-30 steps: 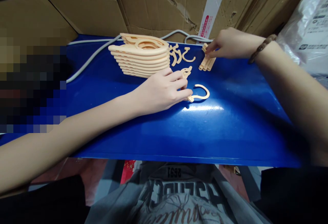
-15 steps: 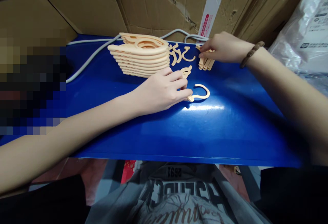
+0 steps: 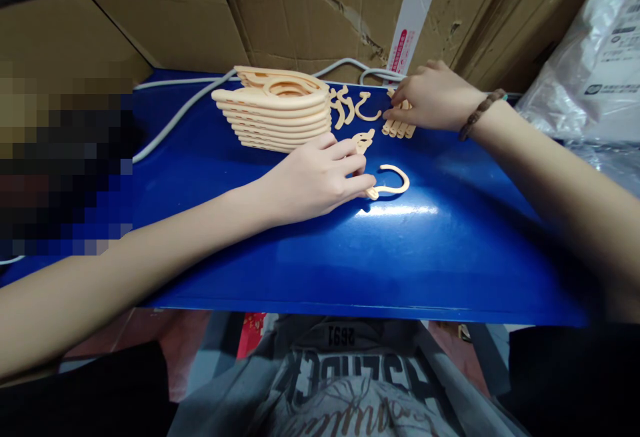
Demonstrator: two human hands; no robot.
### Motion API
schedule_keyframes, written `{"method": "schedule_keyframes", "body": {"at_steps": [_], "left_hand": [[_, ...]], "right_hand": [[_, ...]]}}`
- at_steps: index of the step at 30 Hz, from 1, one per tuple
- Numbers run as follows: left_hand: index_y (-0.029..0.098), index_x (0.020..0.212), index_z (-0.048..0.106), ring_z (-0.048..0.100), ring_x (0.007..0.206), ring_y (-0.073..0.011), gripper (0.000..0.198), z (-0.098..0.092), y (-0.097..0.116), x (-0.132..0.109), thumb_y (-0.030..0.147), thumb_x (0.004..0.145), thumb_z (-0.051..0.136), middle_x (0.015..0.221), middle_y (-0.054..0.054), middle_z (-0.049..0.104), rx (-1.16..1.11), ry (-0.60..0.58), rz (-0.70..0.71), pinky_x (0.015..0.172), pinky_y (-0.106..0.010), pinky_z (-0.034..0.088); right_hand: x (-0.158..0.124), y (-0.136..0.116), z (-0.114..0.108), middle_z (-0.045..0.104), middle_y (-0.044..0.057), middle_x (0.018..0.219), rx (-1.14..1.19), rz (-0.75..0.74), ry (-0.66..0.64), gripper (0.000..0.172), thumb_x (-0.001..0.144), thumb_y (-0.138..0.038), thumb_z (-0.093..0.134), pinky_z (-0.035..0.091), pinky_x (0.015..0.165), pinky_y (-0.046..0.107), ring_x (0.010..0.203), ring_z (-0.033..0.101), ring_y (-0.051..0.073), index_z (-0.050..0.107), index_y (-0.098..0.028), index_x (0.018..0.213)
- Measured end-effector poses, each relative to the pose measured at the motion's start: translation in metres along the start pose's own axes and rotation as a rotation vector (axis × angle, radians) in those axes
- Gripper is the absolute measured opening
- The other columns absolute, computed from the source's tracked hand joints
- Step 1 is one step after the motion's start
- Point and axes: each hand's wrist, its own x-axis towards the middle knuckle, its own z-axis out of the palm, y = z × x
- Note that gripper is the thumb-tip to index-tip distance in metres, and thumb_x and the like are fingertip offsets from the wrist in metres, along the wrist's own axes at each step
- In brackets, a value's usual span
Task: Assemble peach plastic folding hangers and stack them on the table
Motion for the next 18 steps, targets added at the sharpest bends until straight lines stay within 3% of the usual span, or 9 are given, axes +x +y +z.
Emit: {"method": "schedule_keyframes", "body": {"at_steps": [3,8,11,14,16,18], "left_hand": [[0.016,0.103,0.076,0.067,0.091,-0.0216,0.034,0.0,0.0,0.0,0.029,0.111,0.045,0.095,-0.007,0.076,-0.008,0.002,0.004,0.075,-0.036,0.044],[0.016,0.104,0.075,0.067,0.092,-0.021,0.034,-0.001,-0.001,0.0,0.029,0.112,0.045,0.094,-0.006,0.075,-0.012,0.005,0.005,0.074,-0.035,0.043],[0.016,0.104,0.075,0.067,0.094,-0.0208,0.035,0.0,-0.002,0.0,0.03,0.112,0.044,0.095,-0.006,0.075,0.003,0.007,0.019,0.075,-0.035,0.043],[0.017,0.105,0.074,0.068,0.096,-0.021,0.033,0.0,-0.001,0.001,0.03,0.112,0.045,0.095,-0.007,0.075,0.028,0.017,0.02,0.075,-0.034,0.044],[0.017,0.104,0.074,0.068,0.096,-0.021,0.032,-0.001,0.001,0.002,0.028,0.112,0.045,0.094,-0.006,0.075,0.044,0.032,0.012,0.075,-0.035,0.044],[0.019,0.101,0.073,0.069,0.093,-0.0208,0.032,-0.003,0.003,0.004,0.027,0.111,0.044,0.092,-0.005,0.076,0.049,0.036,-0.01,0.074,-0.036,0.045]], "right_hand": [[-0.001,-0.008,-0.011,0.078,0.022,0.101,-0.19,0.03,-0.104,0.052,0.103,-0.051,0.056,0.042,0.1,0.051,0.105,0.069,0.033,0.081,-0.006,0.103],[-0.002,-0.003,-0.029,0.078,0.02,0.108,-0.162,0.158,-0.103,0.06,0.104,-0.06,0.047,0.049,0.093,0.047,0.107,0.071,0.032,0.08,-0.011,0.115],[-0.011,0.0,-0.033,0.078,0.016,0.112,-0.152,0.187,-0.084,0.048,0.103,-0.05,0.049,0.05,0.089,0.043,0.106,0.071,0.03,0.077,-0.016,0.123],[-0.031,-0.012,-0.033,0.074,0.015,0.128,-0.136,0.118,-0.028,0.042,0.103,-0.037,0.047,0.047,0.088,0.041,0.116,0.067,0.032,0.073,-0.017,0.129],[-0.051,-0.027,-0.033,0.076,0.014,0.12,-0.095,0.109,0.064,0.038,0.103,-0.035,0.048,0.043,0.076,0.038,0.106,0.07,0.032,0.076,-0.017,0.121],[-0.073,-0.045,-0.035,0.078,0.012,0.089,0.006,0.176,0.124,0.034,0.102,-0.039,0.053,0.037,0.066,0.036,0.081,0.069,0.027,0.079,-0.016,0.097]]}}
